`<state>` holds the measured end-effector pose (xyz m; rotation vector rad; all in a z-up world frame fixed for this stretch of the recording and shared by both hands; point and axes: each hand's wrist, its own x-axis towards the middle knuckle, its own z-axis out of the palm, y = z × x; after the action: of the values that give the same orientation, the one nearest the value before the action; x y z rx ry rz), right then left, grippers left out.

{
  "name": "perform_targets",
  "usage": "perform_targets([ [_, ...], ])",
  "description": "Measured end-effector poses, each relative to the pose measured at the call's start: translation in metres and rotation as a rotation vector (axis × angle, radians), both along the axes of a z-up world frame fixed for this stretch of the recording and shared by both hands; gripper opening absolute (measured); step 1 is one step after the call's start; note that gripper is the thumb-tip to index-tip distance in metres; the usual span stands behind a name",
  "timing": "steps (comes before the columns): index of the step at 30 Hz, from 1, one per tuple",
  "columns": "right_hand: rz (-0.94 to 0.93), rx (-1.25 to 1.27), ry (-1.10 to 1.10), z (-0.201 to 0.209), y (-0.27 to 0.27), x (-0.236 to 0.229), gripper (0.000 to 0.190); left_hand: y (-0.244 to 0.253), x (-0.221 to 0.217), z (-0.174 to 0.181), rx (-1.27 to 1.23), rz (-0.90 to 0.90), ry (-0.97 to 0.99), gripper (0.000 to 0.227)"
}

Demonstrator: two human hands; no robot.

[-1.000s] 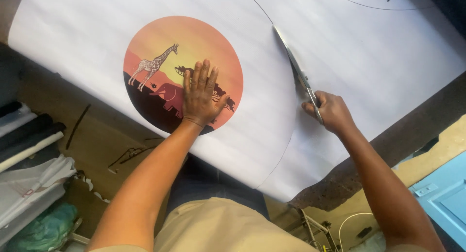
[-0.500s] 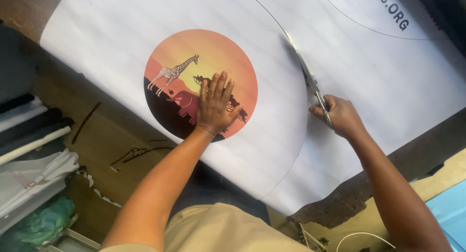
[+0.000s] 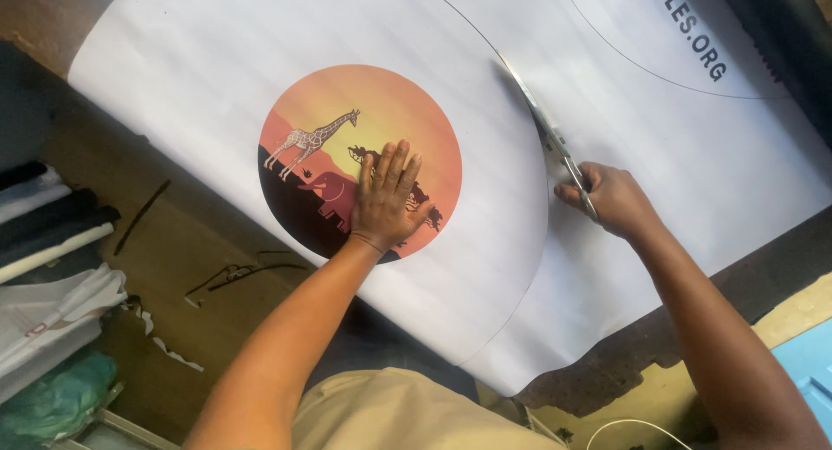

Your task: The person uses large scissors to cut a printed banner laid on a wooden table. They trim the edges and cut out a circular shape containing a graphic of a giraffe and elephant. After cutting, the person rolls the banner onto a black tube.

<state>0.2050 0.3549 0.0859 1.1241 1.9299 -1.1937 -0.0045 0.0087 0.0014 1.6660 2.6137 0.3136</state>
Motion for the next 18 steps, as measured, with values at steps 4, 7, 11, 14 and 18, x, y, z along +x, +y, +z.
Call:
perform_targets([
  [4, 0.001, -0.015, -0.002, -0.027, 0.006, 0.015, 0.038, -0.004, 0.003, -0.002, -0.01, 0.015, -0.025, 0.096],
  [7, 0.003, -0.008, -0.016, -0.028, 0.007, 0.017, 0.038, -0.004, 0.004, 0.0, 0.002, 0.007, -0.044, 0.095],
  [11, 0.038, -0.015, -0.064, -0.008, 0.013, -0.004, 0.037, -0.001, -0.001, 0.0, 0.004, 0.007, -0.026, 0.095],
  [14, 0.097, 0.002, -0.059, 0.002, 0.02, -0.031, 0.038, -0.002, 0.001, 0.003, -0.002, 0.01, -0.027, 0.096],
  [18, 0.134, -0.002, -0.047, 0.004, 0.027, -0.044, 0.041, -0.002, 0.0, 0.008, 0.005, 0.017, -0.033, 0.095],
])
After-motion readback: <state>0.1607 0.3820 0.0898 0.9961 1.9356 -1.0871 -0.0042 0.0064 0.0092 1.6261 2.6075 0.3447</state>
